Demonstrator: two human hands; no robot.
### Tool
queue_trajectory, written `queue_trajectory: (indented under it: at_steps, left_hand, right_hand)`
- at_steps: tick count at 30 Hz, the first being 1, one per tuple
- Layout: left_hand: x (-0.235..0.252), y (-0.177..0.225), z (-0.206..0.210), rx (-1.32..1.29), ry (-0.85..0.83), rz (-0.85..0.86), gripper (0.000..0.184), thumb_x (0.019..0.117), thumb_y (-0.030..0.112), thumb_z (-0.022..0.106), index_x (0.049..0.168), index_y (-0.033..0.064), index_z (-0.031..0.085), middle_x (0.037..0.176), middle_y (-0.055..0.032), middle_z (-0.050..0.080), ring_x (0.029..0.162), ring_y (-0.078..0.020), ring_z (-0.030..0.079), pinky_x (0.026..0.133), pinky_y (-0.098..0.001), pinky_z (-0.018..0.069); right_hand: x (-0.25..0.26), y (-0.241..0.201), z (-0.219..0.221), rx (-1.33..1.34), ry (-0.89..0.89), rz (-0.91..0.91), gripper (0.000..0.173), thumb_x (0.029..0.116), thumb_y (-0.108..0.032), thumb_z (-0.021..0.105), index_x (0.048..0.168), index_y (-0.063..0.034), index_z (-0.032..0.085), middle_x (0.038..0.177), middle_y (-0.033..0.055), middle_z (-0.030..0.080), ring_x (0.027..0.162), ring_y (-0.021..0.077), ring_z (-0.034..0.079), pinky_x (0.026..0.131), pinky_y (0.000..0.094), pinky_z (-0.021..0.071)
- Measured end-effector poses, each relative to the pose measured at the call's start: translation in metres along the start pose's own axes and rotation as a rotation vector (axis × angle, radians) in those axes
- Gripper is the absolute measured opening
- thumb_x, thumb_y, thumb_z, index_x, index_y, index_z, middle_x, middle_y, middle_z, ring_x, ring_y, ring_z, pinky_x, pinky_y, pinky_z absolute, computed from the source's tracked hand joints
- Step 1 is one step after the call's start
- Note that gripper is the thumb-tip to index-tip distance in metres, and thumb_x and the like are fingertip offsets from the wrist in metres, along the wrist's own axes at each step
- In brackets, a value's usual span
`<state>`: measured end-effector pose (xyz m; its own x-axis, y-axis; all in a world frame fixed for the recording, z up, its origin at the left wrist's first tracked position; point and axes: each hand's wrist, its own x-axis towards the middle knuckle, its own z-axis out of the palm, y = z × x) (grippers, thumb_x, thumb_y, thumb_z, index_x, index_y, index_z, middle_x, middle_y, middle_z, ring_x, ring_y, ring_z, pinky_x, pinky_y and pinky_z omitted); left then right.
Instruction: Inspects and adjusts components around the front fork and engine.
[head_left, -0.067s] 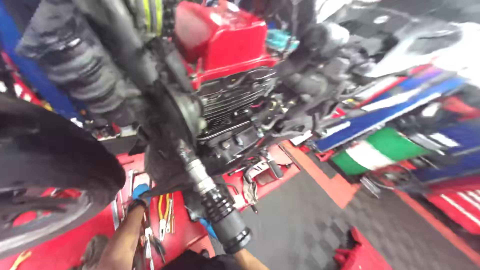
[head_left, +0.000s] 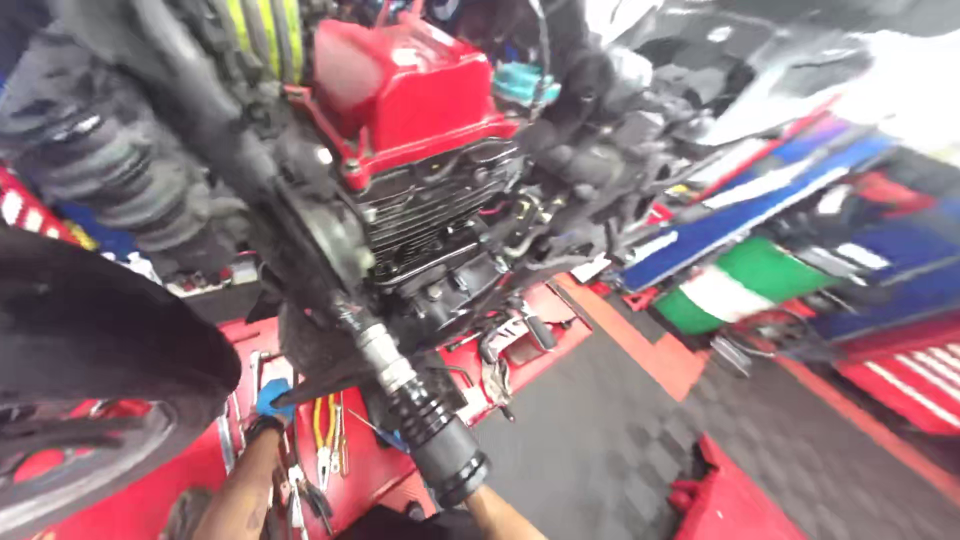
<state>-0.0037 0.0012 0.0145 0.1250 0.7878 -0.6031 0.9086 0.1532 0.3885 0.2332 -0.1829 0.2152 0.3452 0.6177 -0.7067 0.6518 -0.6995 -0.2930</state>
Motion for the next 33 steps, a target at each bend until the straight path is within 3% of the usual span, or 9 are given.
queue_trajectory:
  at_steps: [3,4,6,10,14,20,26,30,33]
  left_hand:
    - [-0.027,0.001,-0.008,-0.313,0.311,0.114,0.038,0.0978,0.015,0.068,0.130,-0.0043,0.064,0.135,-0.0275,0.061,0.130,-0.0406,0.056,0.112,-0.0571,0.0424]
    - [-0.036,0.004,-0.008,-0.426,0.384,0.130,0.035,0.0965,0.018,0.070,0.126,-0.0013,0.067,0.127,-0.0264,0.065,0.123,-0.0414,0.061,0.108,-0.0606,0.0460]
    - [-0.061,0.006,-0.006,-0.465,0.396,0.158,0.032,0.1007,0.024,0.065,0.122,0.0004,0.070,0.117,-0.0264,0.070,0.113,-0.0438,0.066,0.101,-0.0663,0.0477]
    - [-0.125,-0.001,0.013,-0.596,0.317,0.270,0.024,0.1047,0.016,0.057,0.119,0.0012,0.070,0.106,-0.0163,0.073,0.096,-0.0277,0.071,0.092,-0.0525,0.0568]
    - [-0.179,-0.002,0.030,-0.673,0.284,0.234,0.022,0.1042,0.016,0.058,0.117,0.0037,0.071,0.105,-0.0134,0.073,0.094,-0.0246,0.071,0.090,-0.0495,0.0575]
    - [-0.239,-0.043,0.052,-0.715,0.260,0.112,0.025,0.1030,0.016,0.059,0.120,0.0012,0.070,0.112,-0.0177,0.072,0.102,-0.0291,0.071,0.095,-0.0525,0.0565]
    - [-0.276,-0.061,0.044,-0.722,0.270,0.062,0.022,0.1029,0.013,0.059,0.117,-0.0001,0.070,0.103,-0.0160,0.072,0.091,-0.0245,0.072,0.087,-0.0470,0.0591]
    - [-0.281,-0.062,0.035,-0.715,0.276,0.068,0.024,0.1034,0.014,0.058,0.118,0.0002,0.070,0.104,-0.0157,0.072,0.091,-0.0237,0.071,0.088,-0.0462,0.0590]
    - [-0.282,-0.060,0.032,-0.735,0.281,0.091,0.022,0.1029,0.011,0.058,0.116,-0.0006,0.070,0.101,-0.0152,0.072,0.089,-0.0225,0.071,0.086,-0.0439,0.0590]
  right_hand:
    - [-0.004,0.052,-0.056,0.193,0.197,-0.234,0.038,0.1027,-0.034,0.061,0.122,-0.0031,0.069,0.116,0.0175,0.071,0.108,0.0299,0.068,0.097,0.0491,0.0523]
    - [-0.009,0.066,-0.077,0.294,0.303,-0.330,0.032,0.0991,-0.035,0.065,0.110,-0.0059,0.073,0.099,0.0116,0.074,0.090,0.0236,0.071,0.084,0.0449,0.0581]
    - [-0.042,0.056,-0.136,0.535,0.514,-0.574,0.021,0.0952,-0.025,0.070,0.101,-0.0054,0.074,0.088,0.0050,0.073,0.079,0.0148,0.070,0.074,0.0368,0.0600]
    - [-0.077,-0.029,-0.243,0.532,0.961,-0.836,0.018,0.0964,-0.023,0.071,0.106,-0.0097,0.075,0.095,0.0048,0.073,0.081,0.0150,0.069,0.073,0.0370,0.0593]
    - [-0.052,-0.086,-0.301,0.289,1.022,-0.582,0.024,0.0947,-0.032,0.068,0.104,-0.0113,0.077,0.103,0.0096,0.074,0.100,0.0259,0.069,0.091,0.0530,0.0531]
    - [-0.041,-0.089,-0.309,0.362,1.016,-0.576,0.019,0.0888,-0.028,0.074,0.097,-0.0109,0.079,0.098,0.0086,0.076,0.096,0.0248,0.071,0.089,0.0530,0.0542]
    - [-0.037,-0.096,-0.303,0.454,1.090,-0.586,0.014,0.0825,-0.023,0.077,0.087,-0.0097,0.077,0.091,0.0094,0.074,0.091,0.0259,0.069,0.084,0.0534,0.0532]
    - [-0.052,-0.105,-0.288,0.458,1.112,-0.502,0.016,0.0878,-0.022,0.072,0.090,-0.0057,0.072,0.095,0.0163,0.071,0.093,0.0347,0.067,0.080,0.0585,0.0519]
    - [-0.048,-0.105,-0.291,0.493,1.087,-0.450,0.020,0.0880,-0.028,0.073,0.094,-0.0088,0.076,0.098,0.0122,0.073,0.098,0.0301,0.069,0.087,0.0560,0.0522]
